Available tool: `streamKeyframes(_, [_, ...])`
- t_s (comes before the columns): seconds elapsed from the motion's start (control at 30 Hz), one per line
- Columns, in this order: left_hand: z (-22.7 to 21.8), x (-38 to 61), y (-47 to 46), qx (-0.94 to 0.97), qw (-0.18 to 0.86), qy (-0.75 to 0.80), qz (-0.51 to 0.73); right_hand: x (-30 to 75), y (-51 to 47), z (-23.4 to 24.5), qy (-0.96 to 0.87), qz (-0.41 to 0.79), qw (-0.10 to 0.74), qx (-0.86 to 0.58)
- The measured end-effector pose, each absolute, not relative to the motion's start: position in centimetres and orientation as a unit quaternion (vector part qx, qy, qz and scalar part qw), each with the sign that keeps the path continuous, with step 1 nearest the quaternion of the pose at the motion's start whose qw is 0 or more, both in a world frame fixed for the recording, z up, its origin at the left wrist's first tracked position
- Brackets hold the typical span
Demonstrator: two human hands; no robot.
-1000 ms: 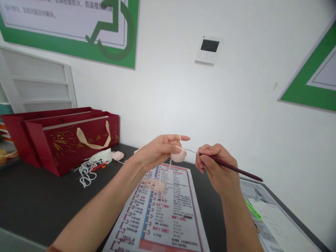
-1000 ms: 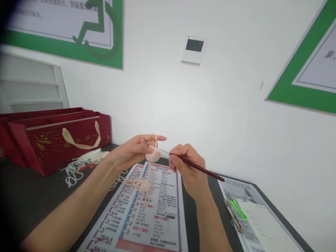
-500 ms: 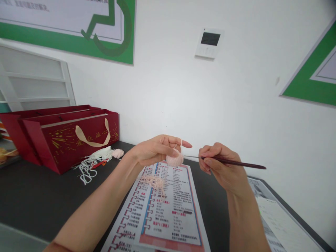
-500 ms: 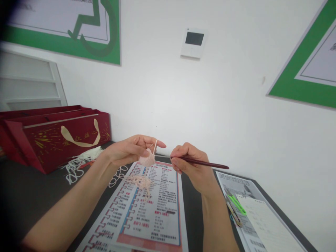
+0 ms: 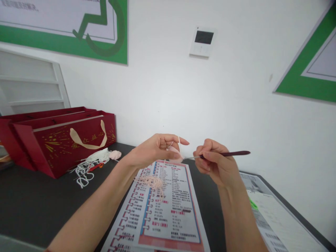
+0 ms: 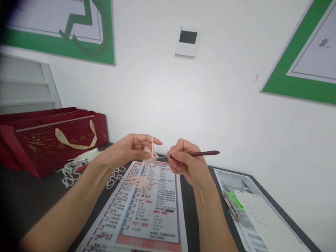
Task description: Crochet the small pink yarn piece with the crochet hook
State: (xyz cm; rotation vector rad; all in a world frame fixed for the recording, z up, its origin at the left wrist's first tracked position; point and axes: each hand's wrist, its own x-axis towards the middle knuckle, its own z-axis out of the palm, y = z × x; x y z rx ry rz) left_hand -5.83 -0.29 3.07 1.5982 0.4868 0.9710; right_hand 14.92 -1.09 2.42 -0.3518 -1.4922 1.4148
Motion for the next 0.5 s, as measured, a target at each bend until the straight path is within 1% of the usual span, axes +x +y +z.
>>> streamKeyframes(0.07, [3.2, -5.5, -0.9, 0.695, 0.506, 0.228, 0.456, 14.3, -1.1, 2.5, -0.599, 0.594, 0.518, -0.145])
streamKeyframes(0.17, [3.4, -5.0, -1.3, 0.699, 0.437, 0.256, 0.505, 13.7, -1.5, 2.5, -0.605, 0.55, 0.554, -0.156])
streamKeyframes(0.3, [3.4, -4.6, -1.3, 0.711, 0.392, 0.267, 0.519, 14.0, -1.9, 2.3, -0.659, 0.46, 0.57, -0.172])
streamKeyframes(0.5, [3.0, -4.3, -1.1, 0.706, 0.347, 0.275, 0.553, 14.6, -1.7, 1.8, -0.693, 0.383, 0.578, -0.197])
